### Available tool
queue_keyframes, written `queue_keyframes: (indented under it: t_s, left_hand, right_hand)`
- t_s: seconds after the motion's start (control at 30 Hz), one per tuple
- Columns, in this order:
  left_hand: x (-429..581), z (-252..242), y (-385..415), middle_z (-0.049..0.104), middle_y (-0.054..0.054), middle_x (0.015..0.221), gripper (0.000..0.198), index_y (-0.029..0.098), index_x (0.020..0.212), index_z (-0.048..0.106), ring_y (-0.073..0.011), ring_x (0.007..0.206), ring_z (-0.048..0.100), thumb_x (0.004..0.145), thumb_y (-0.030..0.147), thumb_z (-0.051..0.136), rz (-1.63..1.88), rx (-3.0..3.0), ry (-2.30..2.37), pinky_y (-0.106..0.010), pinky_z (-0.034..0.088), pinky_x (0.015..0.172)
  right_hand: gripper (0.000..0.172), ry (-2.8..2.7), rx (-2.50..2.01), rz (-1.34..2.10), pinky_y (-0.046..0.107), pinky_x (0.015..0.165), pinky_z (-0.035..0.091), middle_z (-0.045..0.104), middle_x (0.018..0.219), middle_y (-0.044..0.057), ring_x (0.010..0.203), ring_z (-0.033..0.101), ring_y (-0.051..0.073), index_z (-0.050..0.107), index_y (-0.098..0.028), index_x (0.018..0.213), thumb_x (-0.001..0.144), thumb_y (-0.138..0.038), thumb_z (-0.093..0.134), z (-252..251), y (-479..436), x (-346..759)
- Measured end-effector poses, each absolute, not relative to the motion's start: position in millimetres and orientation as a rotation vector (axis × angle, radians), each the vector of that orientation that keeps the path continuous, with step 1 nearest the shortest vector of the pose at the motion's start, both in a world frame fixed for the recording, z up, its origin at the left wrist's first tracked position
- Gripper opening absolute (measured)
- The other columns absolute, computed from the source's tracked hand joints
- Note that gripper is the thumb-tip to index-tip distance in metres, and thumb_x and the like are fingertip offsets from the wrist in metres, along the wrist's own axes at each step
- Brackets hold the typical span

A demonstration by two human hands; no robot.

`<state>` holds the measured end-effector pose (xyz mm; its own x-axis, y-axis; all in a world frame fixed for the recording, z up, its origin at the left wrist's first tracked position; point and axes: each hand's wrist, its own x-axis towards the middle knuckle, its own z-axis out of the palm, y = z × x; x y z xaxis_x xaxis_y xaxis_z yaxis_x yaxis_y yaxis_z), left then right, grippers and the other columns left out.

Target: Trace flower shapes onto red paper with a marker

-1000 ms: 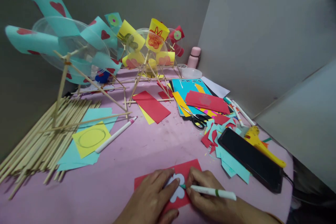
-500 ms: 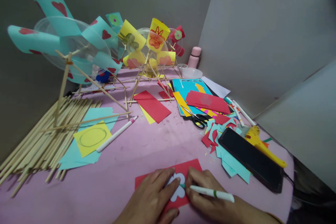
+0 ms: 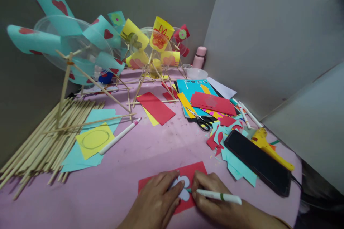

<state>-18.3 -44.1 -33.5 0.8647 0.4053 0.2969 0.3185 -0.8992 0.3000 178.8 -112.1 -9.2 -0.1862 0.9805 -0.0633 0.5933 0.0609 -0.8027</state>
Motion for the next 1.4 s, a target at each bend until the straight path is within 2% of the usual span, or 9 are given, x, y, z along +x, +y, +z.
queue_keyframes:
  t_s: [0.1,0.57,0.87,1.07,1.4]
  left_hand:
    - [-16.5,-35.5,-45.0,0.063,-0.012,0.118,0.034,0.019,0.125,0.055,-0.0239,0.101,0.062,0.095,0.016,0.04,0.561,2.806,0.537,-0.038,0.056,0.079]
    - [-15.2,-32.2,-45.1,0.063,-0.011,0.115,0.033,0.02,0.125,0.055,-0.0227,0.098,0.061,0.095,0.016,0.042,0.534,2.746,0.546,-0.037,0.056,0.079]
    - [-14.4,-31.6,-43.2,0.063,-0.011,0.116,0.033,0.02,0.125,0.056,-0.0237,0.099,0.061,0.094,0.016,0.042,0.531,2.753,0.548,-0.037,0.056,0.079]
    - [-14.1,-29.3,-45.6,0.063,-0.009,0.116,0.034,0.023,0.125,0.056,-0.0216,0.099,0.061,0.095,0.017,0.043,0.562,2.72,0.574,-0.035,0.055,0.081]
    - [-16.3,-33.6,-47.0,0.062,-0.01,0.12,0.035,0.022,0.125,0.056,-0.0235,0.104,0.06,0.093,0.016,0.046,0.485,2.766,0.603,-0.038,0.055,0.085]
  right_hand:
    - [0.013,-1.822,-1.555,0.982,0.025,0.051,0.031,0.042,0.057,-0.005,0.049,0.04,0.012,0.033,-0.024,0.068,0.078,-0.017,0.039,-10.0,-112.0,178.7]
    - [0.01,-1.745,-1.505,1.051,0.023,0.047,0.027,0.037,0.053,-0.008,0.046,0.034,0.011,0.036,-0.024,0.068,0.073,-0.017,0.041,-11.9,-112.5,180.0]
    - [0.018,-1.84,-1.651,0.92,0.022,0.053,0.038,0.057,0.061,-0.003,0.055,0.053,0.014,0.041,-0.023,0.068,0.067,-0.006,0.044,-14.8,-118.0,180.6]
    - [0.02,-1.906,-1.711,0.801,0.021,0.052,0.041,0.061,0.06,-0.002,0.055,0.058,0.015,0.041,-0.023,0.067,0.066,-0.004,0.045,-16.6,-121.4,180.1]
    - [0.018,-1.982,-1.715,0.725,0.02,0.051,0.043,0.063,0.058,0.0,0.055,0.062,0.016,0.043,-0.023,0.066,0.067,-0.005,0.044,-16.1,-123.0,180.5]
